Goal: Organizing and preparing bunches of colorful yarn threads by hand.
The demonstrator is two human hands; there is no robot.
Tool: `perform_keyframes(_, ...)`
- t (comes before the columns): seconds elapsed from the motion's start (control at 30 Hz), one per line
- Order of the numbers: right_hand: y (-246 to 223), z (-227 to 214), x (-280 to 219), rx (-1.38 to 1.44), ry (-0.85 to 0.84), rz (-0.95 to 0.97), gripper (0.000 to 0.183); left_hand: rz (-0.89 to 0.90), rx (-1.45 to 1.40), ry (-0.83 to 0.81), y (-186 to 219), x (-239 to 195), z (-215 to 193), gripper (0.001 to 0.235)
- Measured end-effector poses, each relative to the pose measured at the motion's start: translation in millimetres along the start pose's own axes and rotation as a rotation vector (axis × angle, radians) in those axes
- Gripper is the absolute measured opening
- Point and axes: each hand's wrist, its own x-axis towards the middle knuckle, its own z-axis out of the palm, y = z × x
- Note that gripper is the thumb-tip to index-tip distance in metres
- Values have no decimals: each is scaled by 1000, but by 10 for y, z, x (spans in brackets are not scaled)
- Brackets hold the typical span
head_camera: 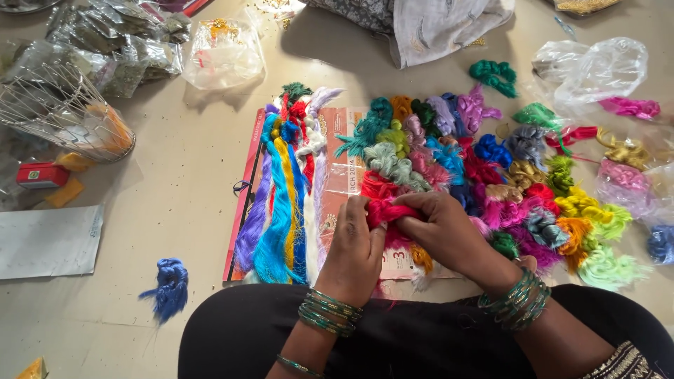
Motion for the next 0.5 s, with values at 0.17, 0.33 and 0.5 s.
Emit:
perform_keyframes(0.17, 83, -65, -10, 179, -27, 86, 26, 108, -116, 97, 8, 7, 29, 39)
perform_keyframes(0.33, 284, -66, 26, 247, -19, 83, 28, 80, -169, 138, -69, 41, 46, 28)
perform_keyframes(0.5, 191, -79, 11, 151, -43, 86, 29, -276, -812, -53, -252, 79, 90, 21)
